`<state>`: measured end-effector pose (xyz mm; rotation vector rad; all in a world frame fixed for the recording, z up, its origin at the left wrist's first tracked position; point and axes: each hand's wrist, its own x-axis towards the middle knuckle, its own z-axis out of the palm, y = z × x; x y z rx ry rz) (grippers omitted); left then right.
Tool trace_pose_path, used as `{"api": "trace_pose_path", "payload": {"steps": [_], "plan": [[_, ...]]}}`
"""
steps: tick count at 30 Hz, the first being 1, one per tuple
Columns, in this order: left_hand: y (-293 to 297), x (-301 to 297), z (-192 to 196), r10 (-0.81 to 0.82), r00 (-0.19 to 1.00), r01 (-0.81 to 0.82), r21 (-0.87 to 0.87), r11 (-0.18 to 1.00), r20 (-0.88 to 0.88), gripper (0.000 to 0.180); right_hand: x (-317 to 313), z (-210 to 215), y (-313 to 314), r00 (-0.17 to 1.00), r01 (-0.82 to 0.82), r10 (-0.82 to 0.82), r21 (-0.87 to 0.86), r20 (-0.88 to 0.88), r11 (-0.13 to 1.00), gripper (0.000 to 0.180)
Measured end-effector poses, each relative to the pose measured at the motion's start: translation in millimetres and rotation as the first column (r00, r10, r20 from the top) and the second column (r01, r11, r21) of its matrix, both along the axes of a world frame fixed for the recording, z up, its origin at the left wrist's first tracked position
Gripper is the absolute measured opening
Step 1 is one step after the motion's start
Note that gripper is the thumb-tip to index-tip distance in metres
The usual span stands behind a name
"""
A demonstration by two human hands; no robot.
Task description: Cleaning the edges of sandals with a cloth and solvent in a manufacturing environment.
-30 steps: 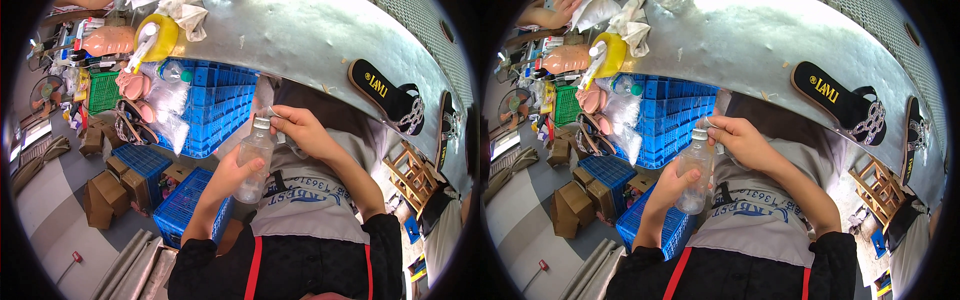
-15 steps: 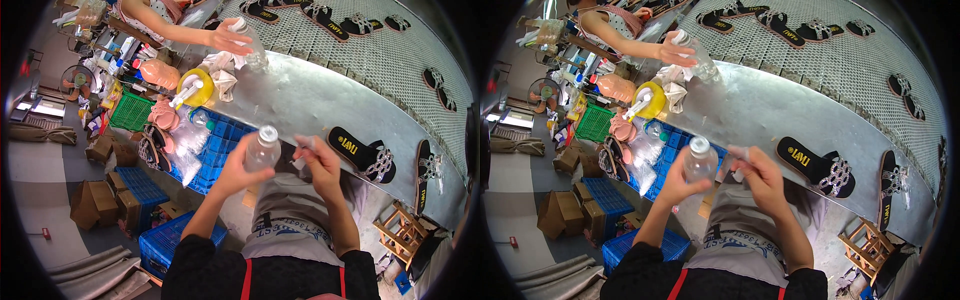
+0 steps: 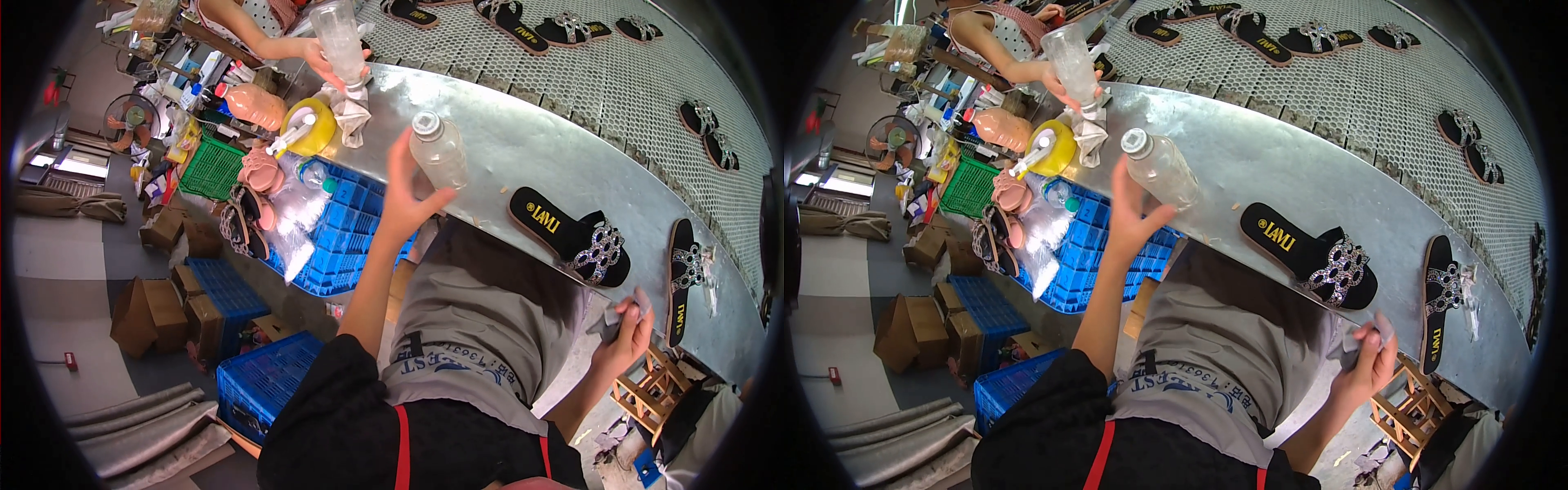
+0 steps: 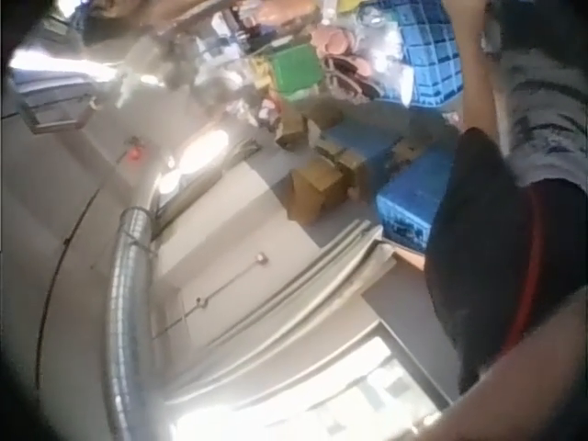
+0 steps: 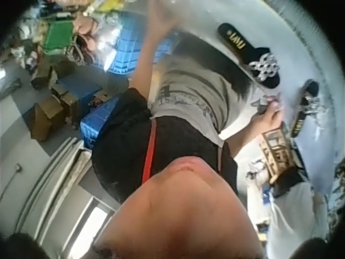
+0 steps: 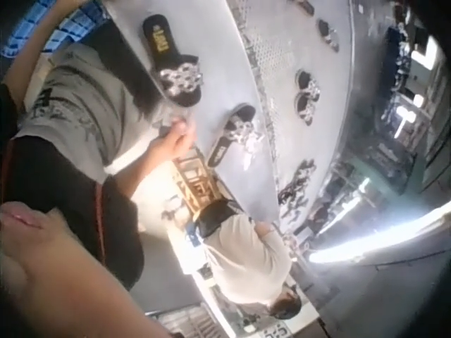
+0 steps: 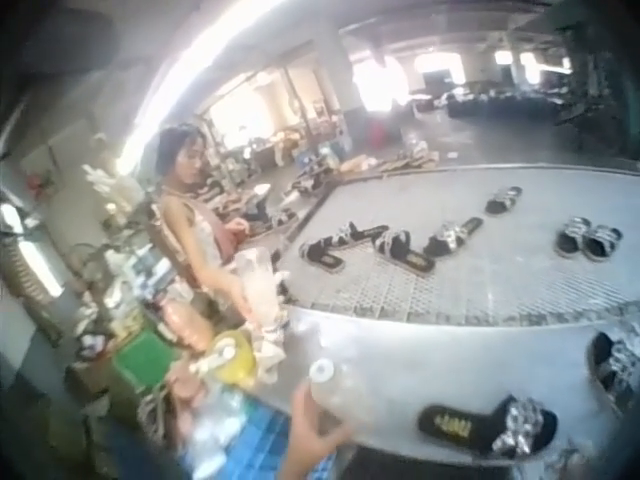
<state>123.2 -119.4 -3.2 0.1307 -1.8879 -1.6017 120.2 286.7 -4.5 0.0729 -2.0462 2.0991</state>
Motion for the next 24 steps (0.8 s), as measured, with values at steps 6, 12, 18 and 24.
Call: {"api": "trace_pose_path", "payload": {"steps": [6,12,18,24], "plan": [[48.1,84.6,23.1,0.136,0.99,-0.132,-0.557,0.82,-0.034,0.02,16.8,-1.0,42.8,0.96,0.21,-0.227,0.117,0.161,0.971,0.034],[177.1,-6.8,64.5,-0.409,0.913,0.294,-0.71,0.64,0.009,0.033,3.3,-1.6,46.1,0.958,0.141,-0.237,0.459,0.159,0.877,0.034],[205.0,-74.2,30.0,-0.281,0.913,0.393,-0.817,0.421,0.295,0.075,-22.4,14.0,0.7,0.996,0.05,0.016,0.662,-0.093,0.747,0.035],[194.8,-80.0,21.7,-0.499,0.782,0.59,-0.699,0.404,0.372,0.079,-8.0,12.0,13.4,0.996,0.066,-0.004,0.733,-0.086,0.677,0.038]]}}
